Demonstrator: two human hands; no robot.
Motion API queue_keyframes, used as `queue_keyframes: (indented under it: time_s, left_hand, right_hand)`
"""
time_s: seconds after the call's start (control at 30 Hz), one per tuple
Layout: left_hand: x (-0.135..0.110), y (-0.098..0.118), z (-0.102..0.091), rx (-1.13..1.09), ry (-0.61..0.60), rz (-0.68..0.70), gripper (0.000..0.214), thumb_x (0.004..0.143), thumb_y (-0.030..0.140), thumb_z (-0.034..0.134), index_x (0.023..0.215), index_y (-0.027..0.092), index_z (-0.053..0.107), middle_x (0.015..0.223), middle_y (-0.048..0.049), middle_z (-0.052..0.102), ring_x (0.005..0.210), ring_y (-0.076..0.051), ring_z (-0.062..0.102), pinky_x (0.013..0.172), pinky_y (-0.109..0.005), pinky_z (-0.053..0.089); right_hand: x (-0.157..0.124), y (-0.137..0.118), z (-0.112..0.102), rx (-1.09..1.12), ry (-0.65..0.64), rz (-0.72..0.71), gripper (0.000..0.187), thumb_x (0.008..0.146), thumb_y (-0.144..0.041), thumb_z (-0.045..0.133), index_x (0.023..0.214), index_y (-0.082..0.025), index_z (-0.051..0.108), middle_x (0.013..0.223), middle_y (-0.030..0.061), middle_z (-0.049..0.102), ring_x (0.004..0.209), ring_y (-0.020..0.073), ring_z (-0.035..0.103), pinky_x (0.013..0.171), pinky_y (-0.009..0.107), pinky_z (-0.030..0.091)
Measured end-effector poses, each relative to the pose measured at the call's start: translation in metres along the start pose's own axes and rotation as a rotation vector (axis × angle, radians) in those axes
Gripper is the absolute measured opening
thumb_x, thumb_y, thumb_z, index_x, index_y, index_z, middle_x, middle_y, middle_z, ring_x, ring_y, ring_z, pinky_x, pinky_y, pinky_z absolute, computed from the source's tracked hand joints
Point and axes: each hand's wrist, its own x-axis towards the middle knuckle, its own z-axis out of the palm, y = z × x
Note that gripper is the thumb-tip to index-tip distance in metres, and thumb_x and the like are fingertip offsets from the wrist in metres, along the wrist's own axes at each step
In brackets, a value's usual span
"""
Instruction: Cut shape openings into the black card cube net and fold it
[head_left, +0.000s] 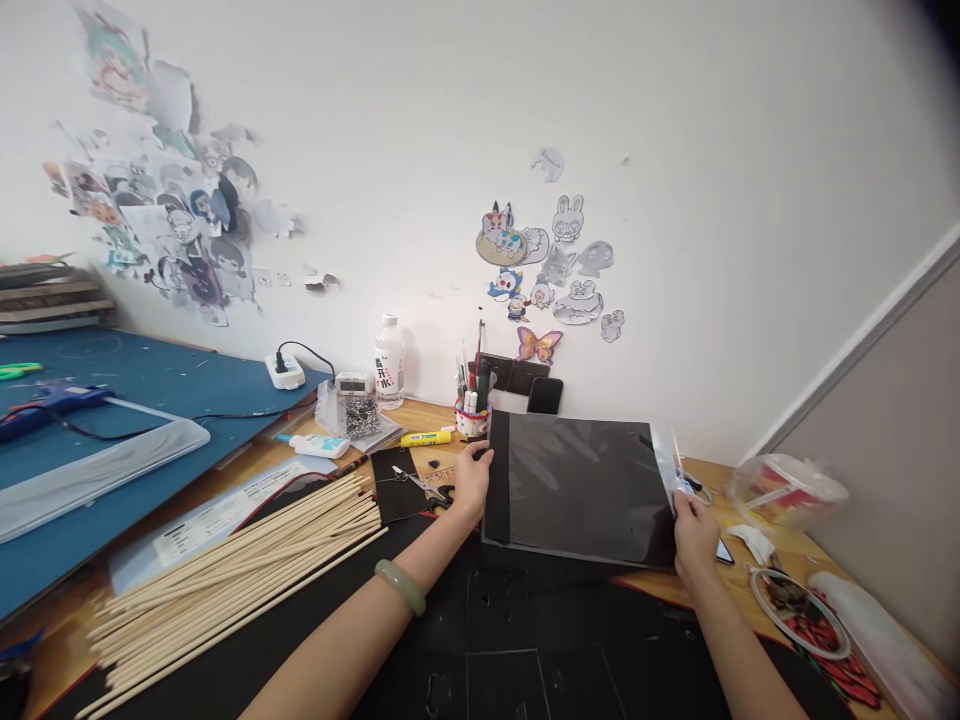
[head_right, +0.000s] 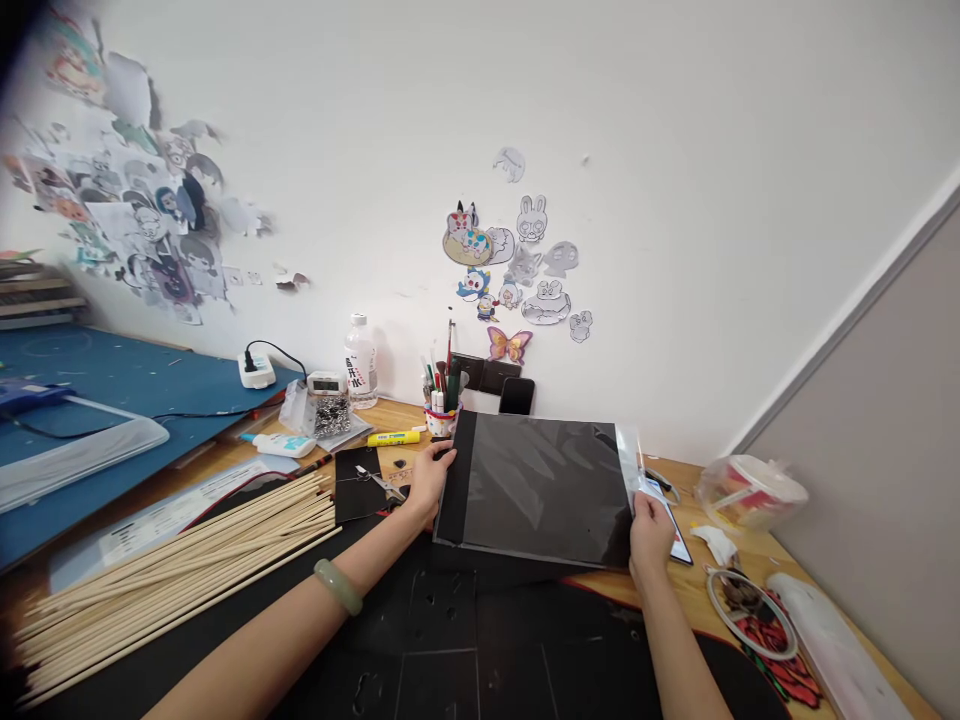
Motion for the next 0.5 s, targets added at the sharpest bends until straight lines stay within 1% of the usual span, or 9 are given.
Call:
queue_keyframes:
  time_s: [0.3,0.5]
  left_hand:
    - [-0.006,0.006,0.002,0.143,-0.039,-0.006,0.031,0.085,0.031,0.049,0.111,0.014,0.049,0.110,-0.0079,0.052,0.093,-0.019,0.055,0.078,-0.039,0.047]
    - [-0.007,0.011,0.003,0.240,-0.048,0.055,0.031,0.084,0.032,0.050,0.110,0.014,0.050,0.110,-0.0072,0.053,0.094,-0.020,0.054,0.078,-0.039,0.047]
  right_hand:
    - [-0.003,-0.003,-0.004,0.087,0.010,0.013,0.030,0.085,-0.030,0.050,0.109,-0.014,0.052,0.108,0.0068,0.055,0.091,0.0194,0.056,0.076,0.039,0.047]
    - [-0.003,-0.006,-0.010,0.081,0.028,-0.060,0.031,0.085,-0.030,0.050,0.111,-0.015,0.051,0.110,0.0075,0.054,0.092,0.0191,0.056,0.076,0.039,0.047]
